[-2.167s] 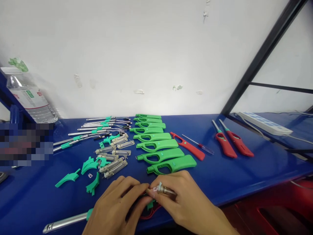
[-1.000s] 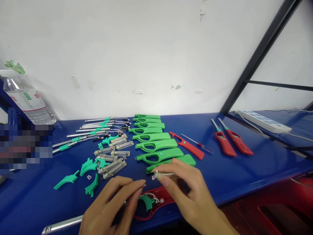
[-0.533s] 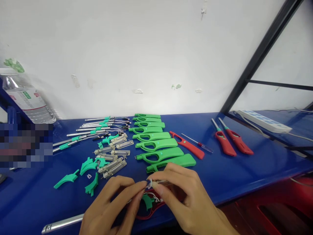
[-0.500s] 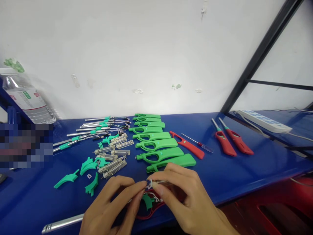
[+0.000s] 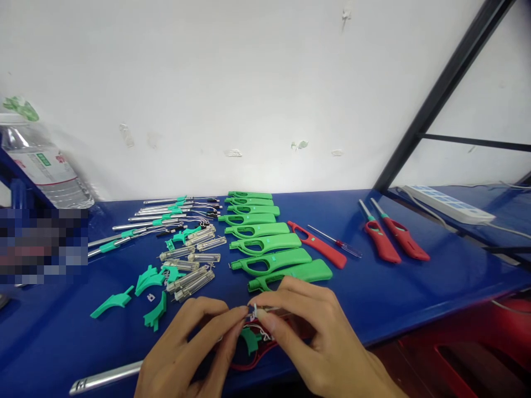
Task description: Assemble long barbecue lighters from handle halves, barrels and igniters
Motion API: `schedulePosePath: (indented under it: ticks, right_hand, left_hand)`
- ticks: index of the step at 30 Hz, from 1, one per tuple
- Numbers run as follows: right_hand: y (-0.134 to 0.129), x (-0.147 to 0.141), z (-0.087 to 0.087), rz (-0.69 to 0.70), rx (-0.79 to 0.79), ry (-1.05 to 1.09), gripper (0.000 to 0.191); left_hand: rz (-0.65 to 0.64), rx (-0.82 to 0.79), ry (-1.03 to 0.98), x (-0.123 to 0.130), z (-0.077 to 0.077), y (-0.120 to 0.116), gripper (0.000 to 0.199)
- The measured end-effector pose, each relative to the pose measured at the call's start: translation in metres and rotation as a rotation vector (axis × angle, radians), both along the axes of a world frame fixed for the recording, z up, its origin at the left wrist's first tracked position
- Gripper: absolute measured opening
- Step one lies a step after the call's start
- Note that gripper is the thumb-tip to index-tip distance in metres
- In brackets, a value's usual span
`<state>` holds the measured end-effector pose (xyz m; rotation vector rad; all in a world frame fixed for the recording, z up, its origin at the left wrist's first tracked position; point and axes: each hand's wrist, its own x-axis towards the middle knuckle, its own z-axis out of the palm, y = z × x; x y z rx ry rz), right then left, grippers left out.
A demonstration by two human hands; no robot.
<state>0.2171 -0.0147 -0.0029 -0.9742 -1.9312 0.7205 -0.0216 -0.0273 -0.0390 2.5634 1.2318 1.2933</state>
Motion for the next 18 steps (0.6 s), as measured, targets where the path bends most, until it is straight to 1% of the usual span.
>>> schedulePosePath:
  ticks: [7,13,18]
  right_hand:
    - [-0.0004,-0.0013,0.002,0.012,-0.007,-0.014,0.022]
    - [-0.0005,-0.0011,0.0028,0.016,0.019,-0.01,0.021]
    - [0.0,-0.0011,0.0019,0.019,0.015,-0.026,0.021]
  left_hand:
    - [-0.003,-0.007,0.008,-0.0005,0.0002,0.0,0.025]
    - [0.028,0.03,0.021,0.0018,0.0019,0.0011,0.021]
    - [0.012,0.045,0.026,0.0015,0.0023,0.0015,0.02]
